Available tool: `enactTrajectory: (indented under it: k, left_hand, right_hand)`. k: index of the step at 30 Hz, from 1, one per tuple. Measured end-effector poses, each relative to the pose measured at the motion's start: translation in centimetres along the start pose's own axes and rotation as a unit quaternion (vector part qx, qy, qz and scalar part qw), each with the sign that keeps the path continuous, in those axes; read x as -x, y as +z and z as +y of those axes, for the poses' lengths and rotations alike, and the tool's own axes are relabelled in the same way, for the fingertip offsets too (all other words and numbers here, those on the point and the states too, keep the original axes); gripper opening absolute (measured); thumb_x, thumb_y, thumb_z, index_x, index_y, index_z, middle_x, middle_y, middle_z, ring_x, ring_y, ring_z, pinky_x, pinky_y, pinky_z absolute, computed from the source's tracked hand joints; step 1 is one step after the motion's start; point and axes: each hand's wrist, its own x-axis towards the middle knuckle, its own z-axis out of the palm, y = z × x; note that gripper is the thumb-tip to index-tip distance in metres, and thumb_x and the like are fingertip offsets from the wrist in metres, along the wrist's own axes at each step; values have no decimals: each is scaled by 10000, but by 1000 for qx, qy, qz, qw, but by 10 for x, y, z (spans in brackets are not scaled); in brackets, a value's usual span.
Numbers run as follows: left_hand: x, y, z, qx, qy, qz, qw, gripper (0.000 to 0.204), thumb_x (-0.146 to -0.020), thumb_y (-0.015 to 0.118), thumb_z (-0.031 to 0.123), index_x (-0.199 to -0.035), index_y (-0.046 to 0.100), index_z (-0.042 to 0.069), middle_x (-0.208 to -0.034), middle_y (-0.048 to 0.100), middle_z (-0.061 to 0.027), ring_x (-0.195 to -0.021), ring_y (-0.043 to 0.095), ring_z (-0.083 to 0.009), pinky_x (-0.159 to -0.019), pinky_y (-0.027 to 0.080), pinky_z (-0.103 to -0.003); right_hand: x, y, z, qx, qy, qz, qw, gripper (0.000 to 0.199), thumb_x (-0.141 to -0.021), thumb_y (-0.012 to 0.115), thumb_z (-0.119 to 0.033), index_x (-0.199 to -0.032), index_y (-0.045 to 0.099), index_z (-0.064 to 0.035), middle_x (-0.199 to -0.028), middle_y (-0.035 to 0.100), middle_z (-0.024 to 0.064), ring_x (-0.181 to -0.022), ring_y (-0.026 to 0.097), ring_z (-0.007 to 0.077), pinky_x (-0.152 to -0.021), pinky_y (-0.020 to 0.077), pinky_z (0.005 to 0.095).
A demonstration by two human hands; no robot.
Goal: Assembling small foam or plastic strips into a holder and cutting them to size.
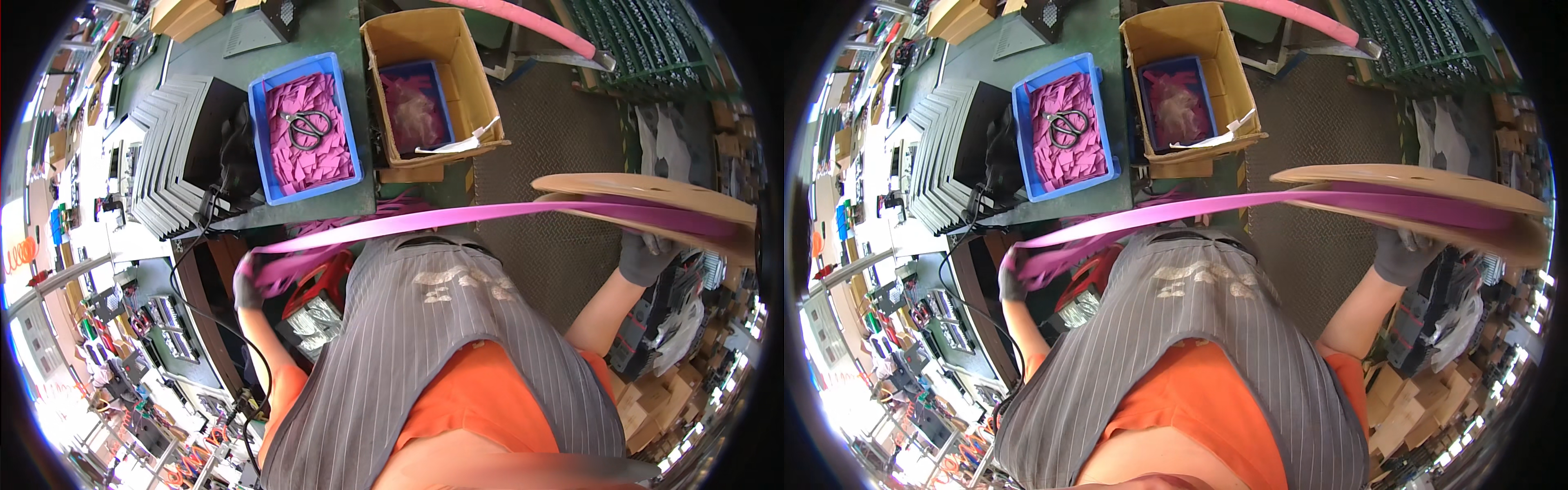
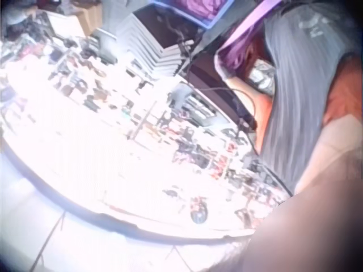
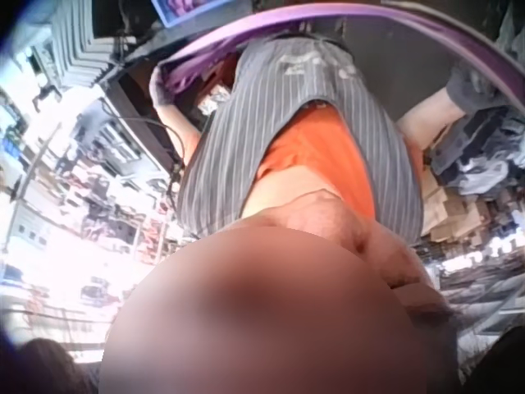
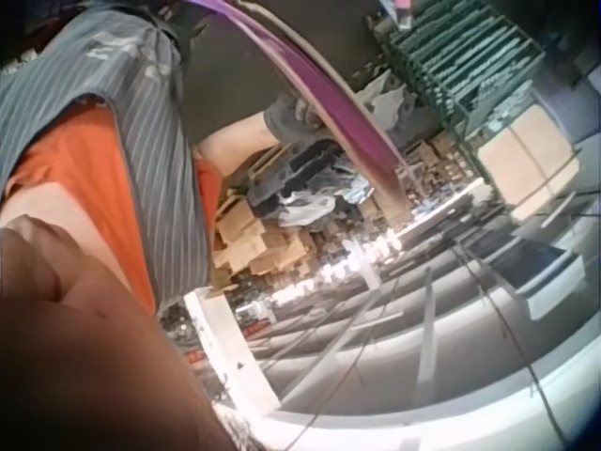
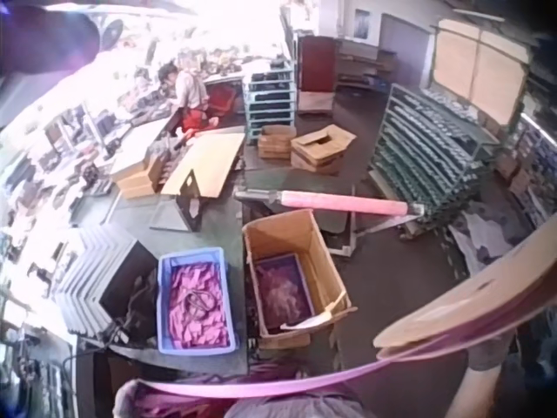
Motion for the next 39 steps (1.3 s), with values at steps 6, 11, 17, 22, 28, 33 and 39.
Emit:
enactTrajectory:
  k: [6,11,17,22,28,33,39]
  left_hand:
    - [20,-101,3,-358,151,264,883,414,-859,589,356,-1103,601,22,-959,635,-78,-826,580,-154,-748,455,-278]
    - [82,106,44,-291,294,-71,908,410,-832,584,161,-1213,530,19,-1070,614,-117,-973,574,-177,-878,434,-296]
    - [130,295,24,-203,275,-579,740,790,-820,566,507,-1356,314,-17,-1239,494,-135,-1015,531,-191,-908,404,-319]
    - [145,324,-2,-168,193,-627,736,471,-836,606,237,-1234,471,23,-925,577,-68,-851,544,-129,-759,450,-285]
    - [111,321,-9,-153,81,-479,860,379,-864,537,181,-1213,504,37,-951,591,-65,-820,553,-102,-648,467,-231]
    - [95,331,-36,-117,270,-617,730,605,-908,515,279,-1373,271,-21,-1026,550,-49,-961,502,-88,-820,432,-248]
    - [105,272,2,-147,-28,-633,760,530,-880,545,404,-1229,488,9,-899,584,-42,-696,558,-99,-608,460,-215]
  right_hand:
    - [-21,60,10,215,-28,33,976,594,-896,448,-426,-1367,286,-102,-1301,382,124,-1099,467,252,-929,398,397]
    - [-28,62,21,379,-41,70,922,557,-900,446,-417,-1338,317,-98,-1230,420,117,-1018,486,236,-870,418,380]
    - [-68,-60,-17,557,-38,121,821,516,-904,445,-407,-1303,355,-93,-1145,467,109,-920,508,216,-798,443,359]
    - [-94,-61,-37,681,-24,155,716,483,-908,443,-399,-1274,386,-89,-1074,506,102,-839,527,199,-739,463,342]
    - [-106,-106,-40,818,-17,173,548,448,-912,442,-388,-1240,424,-84,-990,552,93,-741,550,179,-668,488,321]
    - [-114,-147,-56,899,-7,188,396,421,-916,440,-380,-1211,455,-79,-919,591,86,-660,568,163,-609,508,304]
    - [-118,-190,-56,967,-10,180,178,394,-921,439,-370,-1176,493,-74,-834,638,78,-562,591,143,-537,533,284]
